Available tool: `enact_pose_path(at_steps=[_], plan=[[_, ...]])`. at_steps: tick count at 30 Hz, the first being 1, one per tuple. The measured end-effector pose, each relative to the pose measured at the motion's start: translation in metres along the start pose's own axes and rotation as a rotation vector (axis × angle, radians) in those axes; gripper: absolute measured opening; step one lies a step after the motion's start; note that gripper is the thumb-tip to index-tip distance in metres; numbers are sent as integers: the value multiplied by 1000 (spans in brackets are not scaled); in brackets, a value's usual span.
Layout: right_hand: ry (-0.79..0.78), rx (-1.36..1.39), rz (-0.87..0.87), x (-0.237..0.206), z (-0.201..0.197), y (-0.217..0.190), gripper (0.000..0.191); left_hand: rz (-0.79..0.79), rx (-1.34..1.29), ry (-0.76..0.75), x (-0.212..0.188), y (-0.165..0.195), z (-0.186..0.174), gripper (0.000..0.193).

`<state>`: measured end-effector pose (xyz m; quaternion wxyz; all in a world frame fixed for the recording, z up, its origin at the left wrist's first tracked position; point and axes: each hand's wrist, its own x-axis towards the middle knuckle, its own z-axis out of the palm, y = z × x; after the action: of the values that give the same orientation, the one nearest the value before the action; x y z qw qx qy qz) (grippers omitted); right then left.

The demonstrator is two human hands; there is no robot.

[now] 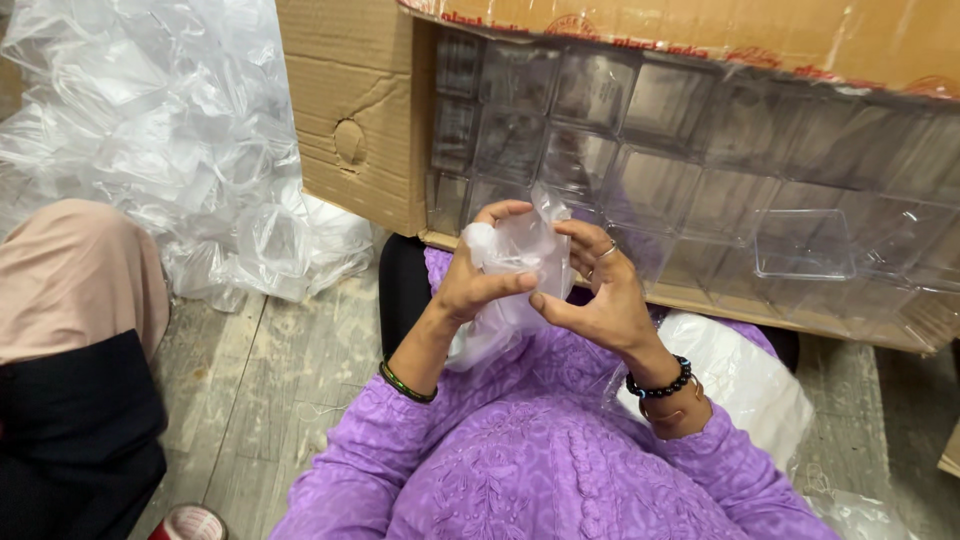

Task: The person sits on the floor in front of a cardboard carton filled with small clear plastic boxes. They take plastic bags, place boxes into the bags, and arrange the boxed items back into the carton compartments, occasionally reaching for bags from a pile beside them.

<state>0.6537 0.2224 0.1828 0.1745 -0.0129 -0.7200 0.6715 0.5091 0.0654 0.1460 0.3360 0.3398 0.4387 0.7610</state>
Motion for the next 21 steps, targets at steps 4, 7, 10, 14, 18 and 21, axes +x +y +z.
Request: enact_pose_path(at_steps=[4,7,10,14,18,21], plan=[[-33,75,-45,2,5,-3,77,67,9,-45,-2,-3,-3,91],[-13,-48,-94,2,10,-2,77,37,-25,-10,0,-3,-3,93],[-35,-275,-191,10,11,0,81,122,105,-34,2,3,-4,97],[2,-570,-244,31,18,5,87,-35,402,206,-8,7,-3,86],[-19,-813,-369,39,57,16,94,-13,371,467,-46,-1,-22,56],[-150,-650,-378,34,73,21,98,-70,439,794,-77,3,-92,33]])
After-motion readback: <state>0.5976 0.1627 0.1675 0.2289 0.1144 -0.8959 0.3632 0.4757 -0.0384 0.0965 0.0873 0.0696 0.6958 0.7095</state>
